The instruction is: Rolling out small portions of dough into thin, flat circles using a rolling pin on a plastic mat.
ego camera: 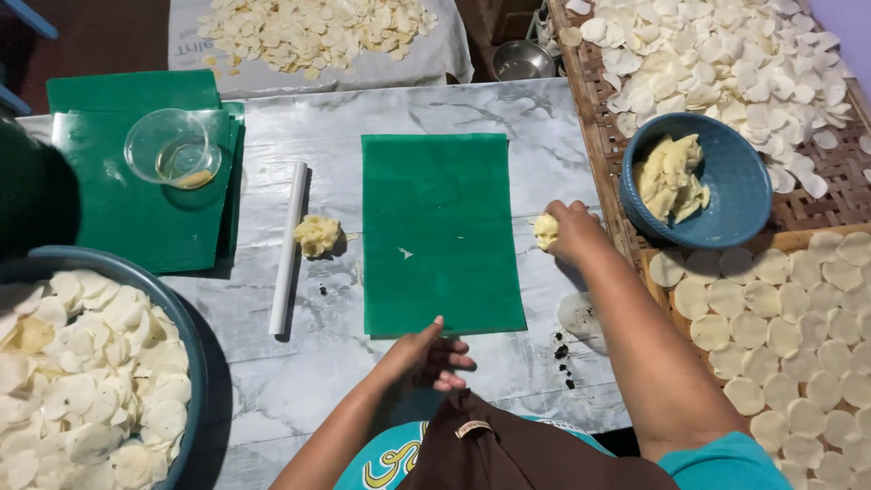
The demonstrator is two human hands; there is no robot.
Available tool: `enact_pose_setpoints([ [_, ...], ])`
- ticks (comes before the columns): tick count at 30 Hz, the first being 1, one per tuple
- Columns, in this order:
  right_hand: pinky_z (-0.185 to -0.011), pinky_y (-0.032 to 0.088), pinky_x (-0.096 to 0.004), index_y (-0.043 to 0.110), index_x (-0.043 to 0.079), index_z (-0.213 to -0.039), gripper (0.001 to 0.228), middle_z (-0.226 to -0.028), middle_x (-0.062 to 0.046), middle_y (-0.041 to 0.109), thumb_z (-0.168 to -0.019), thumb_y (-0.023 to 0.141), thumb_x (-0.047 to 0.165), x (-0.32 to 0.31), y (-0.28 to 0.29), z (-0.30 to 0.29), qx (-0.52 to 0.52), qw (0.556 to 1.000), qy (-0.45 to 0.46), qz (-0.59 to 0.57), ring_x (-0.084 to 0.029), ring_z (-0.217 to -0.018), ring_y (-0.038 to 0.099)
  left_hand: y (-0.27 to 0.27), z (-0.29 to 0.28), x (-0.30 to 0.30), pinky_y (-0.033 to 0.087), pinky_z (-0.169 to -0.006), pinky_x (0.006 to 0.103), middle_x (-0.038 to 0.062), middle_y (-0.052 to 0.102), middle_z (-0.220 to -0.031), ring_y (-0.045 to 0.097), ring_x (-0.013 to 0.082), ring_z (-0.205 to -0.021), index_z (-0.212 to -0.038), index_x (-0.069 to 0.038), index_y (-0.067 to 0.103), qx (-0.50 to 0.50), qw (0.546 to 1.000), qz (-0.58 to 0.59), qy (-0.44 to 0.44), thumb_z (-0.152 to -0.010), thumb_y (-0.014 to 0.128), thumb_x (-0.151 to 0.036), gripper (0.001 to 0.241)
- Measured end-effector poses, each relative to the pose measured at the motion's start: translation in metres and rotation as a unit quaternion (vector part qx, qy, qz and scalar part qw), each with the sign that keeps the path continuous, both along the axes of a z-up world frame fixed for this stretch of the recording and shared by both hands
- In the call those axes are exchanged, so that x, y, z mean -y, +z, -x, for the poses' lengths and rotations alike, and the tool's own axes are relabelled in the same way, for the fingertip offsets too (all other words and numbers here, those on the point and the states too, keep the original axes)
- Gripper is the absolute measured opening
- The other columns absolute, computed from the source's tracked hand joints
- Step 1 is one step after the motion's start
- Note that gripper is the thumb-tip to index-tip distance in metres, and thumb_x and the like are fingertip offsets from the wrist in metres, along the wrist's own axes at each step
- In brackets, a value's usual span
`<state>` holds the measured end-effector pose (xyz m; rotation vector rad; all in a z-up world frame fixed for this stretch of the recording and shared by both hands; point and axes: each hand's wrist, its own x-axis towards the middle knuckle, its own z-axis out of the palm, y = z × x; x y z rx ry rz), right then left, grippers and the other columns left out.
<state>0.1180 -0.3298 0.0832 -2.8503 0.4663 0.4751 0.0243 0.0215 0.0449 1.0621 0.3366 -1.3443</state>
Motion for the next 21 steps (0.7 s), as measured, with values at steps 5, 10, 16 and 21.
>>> enact_pose_setpoints([
  [5,-0.095,0.052,-0.055,0.063,0.013,-0.134,0.061,-0.117,-0.025,0.071,-0.075,0.080,0.014,0.017,0.025,-0.002,0.095,0.987,-0.059,-0.118,-0.048,-0.112,0.067,0.013,0.005,-0.029,0.064,-0.060,0.0367,0.010,0.077,-0.072,0.077,0.0277,-0.067,-0.095,-0.016,0.082,0.270,0.943,-0.190,0.030,-0.096,0.066,-0.055,0.043],
  [10,-0.100,0.051,-0.057,0.061,0.003,-0.136,0.061,-0.120,-0.027,0.057,-0.076,0.068,-0.006,-0.109,0.056,0.033,0.297,0.939,0.103,-0.141,-0.054,-0.113,0.061,0.026,-0.025,-0.074,0.054,-0.082,0.0342,-0.004,0.068,-0.089,0.066,0.0196,-0.086,-0.111,-0.024,0.073,0.707,0.568,-0.384,0.174,-0.101,0.059,-0.021,0.018],
  [16,-0.118,0.010,-0.070,0.021,0.005,-0.163,0.091,-0.166,-0.033,0.013,-0.086,0.065,0.024,-0.207,-0.010,0.062,0.141,0.947,0.278,-0.084,-0.050,-0.154,0.011,-0.021,-0.025,-0.052,0.019,-0.118,0.0697,0.038,0.026,-0.161,0.022,0.0558,-0.149,-0.159,0.005,0.029,0.717,0.500,-0.484,0.024,-0.095,0.061,-0.052,0.092],
  [21,-0.112,0.001,-0.079,0.030,0.023,-0.160,0.079,-0.170,-0.008,0.019,-0.098,0.031,0.070,-0.224,-0.030,-0.024,0.164,0.960,0.219,0.057,-0.028,-0.157,0.011,-0.048,-0.007,-0.035,0.007,-0.127,0.0550,0.006,0.014,-0.174,0.009,0.0244,-0.161,-0.164,-0.014,0.022,0.763,0.396,-0.497,-0.119,-0.101,0.038,-0.051,0.075],
])
